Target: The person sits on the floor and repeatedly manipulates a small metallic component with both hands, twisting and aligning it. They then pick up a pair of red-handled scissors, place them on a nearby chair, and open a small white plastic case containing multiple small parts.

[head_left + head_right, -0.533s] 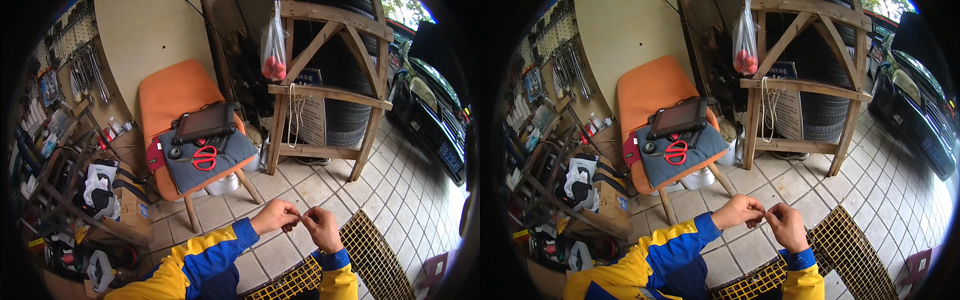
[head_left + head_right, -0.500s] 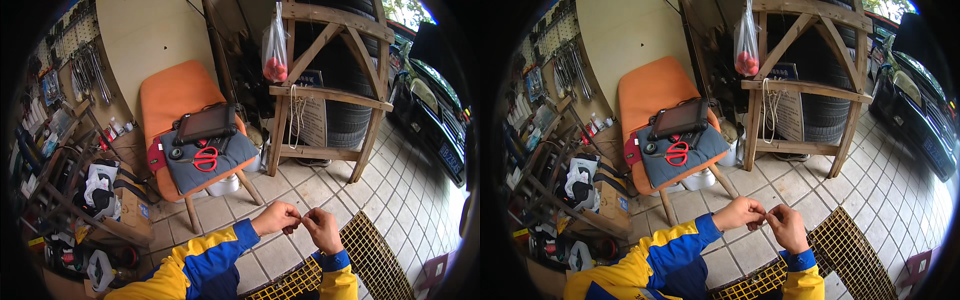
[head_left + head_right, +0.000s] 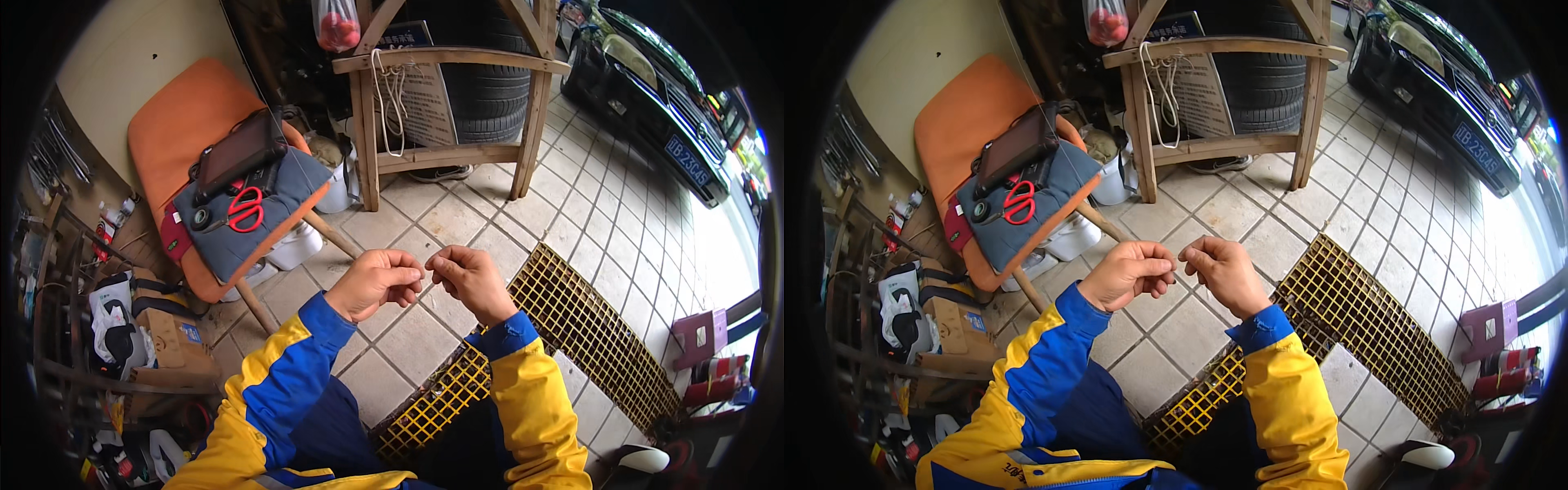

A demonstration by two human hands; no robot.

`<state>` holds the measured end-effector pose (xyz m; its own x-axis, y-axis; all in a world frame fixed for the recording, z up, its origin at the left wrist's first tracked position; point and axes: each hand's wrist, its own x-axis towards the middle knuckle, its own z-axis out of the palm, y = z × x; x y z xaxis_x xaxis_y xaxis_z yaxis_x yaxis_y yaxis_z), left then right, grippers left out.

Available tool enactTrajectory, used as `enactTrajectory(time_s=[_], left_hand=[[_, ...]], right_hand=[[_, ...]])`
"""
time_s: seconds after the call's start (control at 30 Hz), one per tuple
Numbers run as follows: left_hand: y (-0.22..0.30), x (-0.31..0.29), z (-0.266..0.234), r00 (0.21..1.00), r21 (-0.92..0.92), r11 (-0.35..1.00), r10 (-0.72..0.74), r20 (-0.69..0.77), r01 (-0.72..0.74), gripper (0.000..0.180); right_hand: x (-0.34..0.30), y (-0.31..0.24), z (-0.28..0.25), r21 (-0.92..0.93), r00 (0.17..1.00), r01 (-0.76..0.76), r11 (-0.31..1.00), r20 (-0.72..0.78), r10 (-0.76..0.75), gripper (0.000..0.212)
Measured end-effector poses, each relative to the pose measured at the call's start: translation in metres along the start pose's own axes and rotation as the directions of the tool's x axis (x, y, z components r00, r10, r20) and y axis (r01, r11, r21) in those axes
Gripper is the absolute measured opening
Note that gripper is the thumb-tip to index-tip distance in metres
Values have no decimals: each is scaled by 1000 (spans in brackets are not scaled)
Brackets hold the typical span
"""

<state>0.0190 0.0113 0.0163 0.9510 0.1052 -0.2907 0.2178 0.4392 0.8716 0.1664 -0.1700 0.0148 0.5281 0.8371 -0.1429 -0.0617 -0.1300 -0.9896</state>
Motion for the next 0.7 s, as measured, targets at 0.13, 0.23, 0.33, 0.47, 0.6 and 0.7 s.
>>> enactTrajectory(time_s=[0.13, 0.23, 0.33, 0.47, 0.6, 0.7], left_hand=[[3, -1, 1, 1000, -28, 999, -18, 18, 19, 13], [2, 1, 1, 1000, -78, 997, -12, 24, 14, 15], [1, 1, -2, 999, -135, 991, 0, 37, 5, 15], [1, 2, -5, 999, -169, 986, -2, 40, 9, 14], [1, 3, -4, 998, -207, 978, 11, 54, 1, 13], [2, 2, -3, 997, -241, 970, 22, 76, -3, 11]], right_hand=[[0, -4, -1, 102, 999, -28, 994, 30, 25, 18], [-2, -6, -1, 126, 996, -31, 992, 83, 20, 14], [-4, -5, 2, 84, 988, 30, 996, 150, -43, 14], [-3, -2, 7, 109, 980, 12, 994, 194, -33, 18], [1, 2, 8, 118, 987, -9, 993, 159, -10, 12], [4, 7, 6, 70, 991, 33, 997, 126, -42, 9]])
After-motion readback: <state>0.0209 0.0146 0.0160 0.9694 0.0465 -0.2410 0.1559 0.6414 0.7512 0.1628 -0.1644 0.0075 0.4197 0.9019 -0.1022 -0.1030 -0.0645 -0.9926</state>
